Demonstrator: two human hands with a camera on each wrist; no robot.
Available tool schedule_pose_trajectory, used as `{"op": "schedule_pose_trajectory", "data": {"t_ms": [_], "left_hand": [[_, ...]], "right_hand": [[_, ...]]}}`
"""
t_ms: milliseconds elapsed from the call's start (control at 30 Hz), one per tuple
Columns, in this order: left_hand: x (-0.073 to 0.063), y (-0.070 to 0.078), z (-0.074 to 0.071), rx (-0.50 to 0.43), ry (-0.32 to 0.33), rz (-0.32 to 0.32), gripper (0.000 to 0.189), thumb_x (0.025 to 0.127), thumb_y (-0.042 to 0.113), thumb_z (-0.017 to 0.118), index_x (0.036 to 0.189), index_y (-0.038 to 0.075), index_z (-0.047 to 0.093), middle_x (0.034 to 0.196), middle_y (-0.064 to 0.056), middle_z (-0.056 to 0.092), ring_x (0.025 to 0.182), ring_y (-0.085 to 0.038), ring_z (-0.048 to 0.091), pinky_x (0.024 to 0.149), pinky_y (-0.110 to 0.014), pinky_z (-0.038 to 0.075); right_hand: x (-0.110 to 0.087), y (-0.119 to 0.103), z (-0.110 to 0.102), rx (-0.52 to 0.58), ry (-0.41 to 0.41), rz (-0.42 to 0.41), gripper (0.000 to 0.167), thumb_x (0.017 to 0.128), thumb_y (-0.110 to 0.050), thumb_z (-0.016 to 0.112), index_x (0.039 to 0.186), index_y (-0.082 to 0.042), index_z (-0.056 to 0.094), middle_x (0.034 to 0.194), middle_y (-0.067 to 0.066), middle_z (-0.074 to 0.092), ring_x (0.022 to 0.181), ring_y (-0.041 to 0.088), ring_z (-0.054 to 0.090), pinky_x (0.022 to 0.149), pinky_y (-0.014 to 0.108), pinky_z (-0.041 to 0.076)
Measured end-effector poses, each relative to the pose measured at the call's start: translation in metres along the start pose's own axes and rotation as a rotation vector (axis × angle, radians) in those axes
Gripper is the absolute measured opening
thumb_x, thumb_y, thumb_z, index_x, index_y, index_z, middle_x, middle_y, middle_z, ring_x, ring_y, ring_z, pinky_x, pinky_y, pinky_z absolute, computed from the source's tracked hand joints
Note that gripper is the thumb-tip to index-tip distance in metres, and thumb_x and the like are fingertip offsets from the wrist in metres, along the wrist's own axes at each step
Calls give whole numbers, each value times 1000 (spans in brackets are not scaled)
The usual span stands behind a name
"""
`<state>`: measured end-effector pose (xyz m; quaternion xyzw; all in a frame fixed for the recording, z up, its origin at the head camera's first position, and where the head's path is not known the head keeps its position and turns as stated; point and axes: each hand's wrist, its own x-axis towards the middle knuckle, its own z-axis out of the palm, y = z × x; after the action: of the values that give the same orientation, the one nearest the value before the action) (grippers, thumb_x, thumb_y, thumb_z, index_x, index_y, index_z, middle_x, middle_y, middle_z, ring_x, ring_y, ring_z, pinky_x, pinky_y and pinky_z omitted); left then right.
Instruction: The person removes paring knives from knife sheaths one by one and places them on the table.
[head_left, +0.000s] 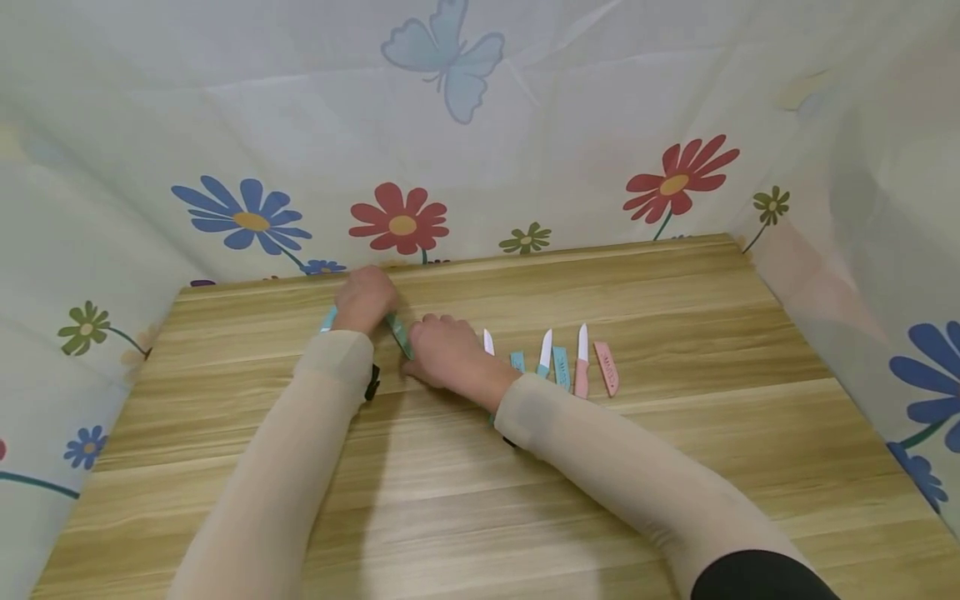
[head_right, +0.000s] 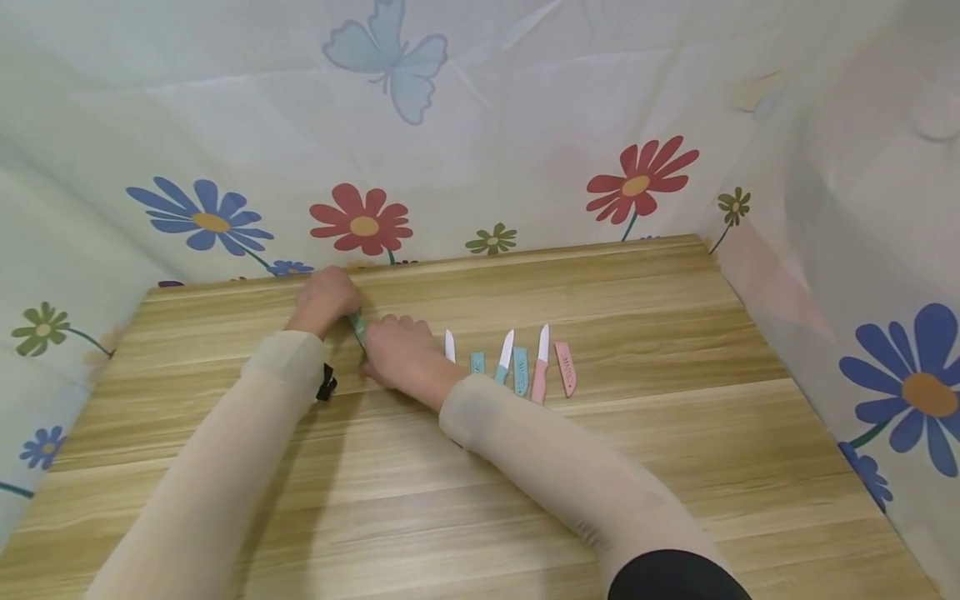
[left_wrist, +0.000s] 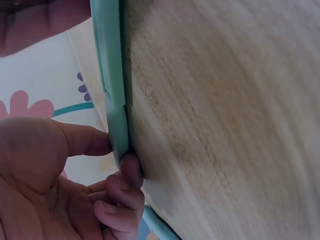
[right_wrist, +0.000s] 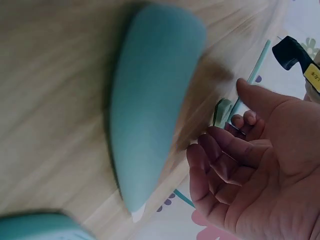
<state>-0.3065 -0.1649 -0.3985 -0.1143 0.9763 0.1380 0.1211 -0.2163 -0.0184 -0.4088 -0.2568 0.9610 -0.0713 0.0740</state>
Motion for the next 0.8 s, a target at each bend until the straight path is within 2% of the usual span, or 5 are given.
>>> {"op": "schedule_pose_trajectory", "data": {"t_ms": [133, 367, 567, 700, 800], "left_hand": [[-3, 2, -1, -24, -15, -3, 18, 91, 10, 59, 103, -2, 66, 111, -18, 64, 85, -30, 58, 67, -39, 52], [-3, 4, -3, -27, -33, -35, 22, 94, 13, 57, 103, -3, 68, 109, -18, 64, 82, -29, 58, 63, -36, 51], [-4, 3, -9, -49, -35, -19, 17, 91, 14, 59, 93, -1, 67, 103, -17, 62, 79, -28, 55, 60, -33, 47], [-8, 1, -17, -131, -6, 27, 14, 90, 11, 57, 80, 3, 61, 89, -13, 59, 73, -26, 53, 58, -32, 45], [-8, -1, -21, -242, -6, 43, 20, 93, 10, 56, 74, 4, 58, 73, -8, 57, 63, -23, 57, 55, -30, 47]], "right_hand": [[3, -1, -1, 18, -7, 6, 29, 100, -42, 73, 92, -15, 65, 92, 2, 62, 84, 21, 61, 71, 42, 57], [5, -1, -3, 35, -32, 17, 29, 102, -36, 71, 82, -16, 63, 86, 0, 62, 76, 18, 60, 66, 39, 55], [3, 1, -8, 57, -45, 36, 24, 101, -32, 71, 85, -16, 63, 84, 0, 64, 72, 16, 60, 59, 35, 53], [0, 6, -15, 110, -52, 59, 20, 101, -28, 72, 91, -14, 63, 85, 1, 64, 71, 16, 60, 56, 31, 52], [-3, 12, -20, 155, -43, 67, 17, 100, -24, 72, 93, -13, 62, 85, 1, 63, 71, 16, 60, 57, 29, 52]]}}
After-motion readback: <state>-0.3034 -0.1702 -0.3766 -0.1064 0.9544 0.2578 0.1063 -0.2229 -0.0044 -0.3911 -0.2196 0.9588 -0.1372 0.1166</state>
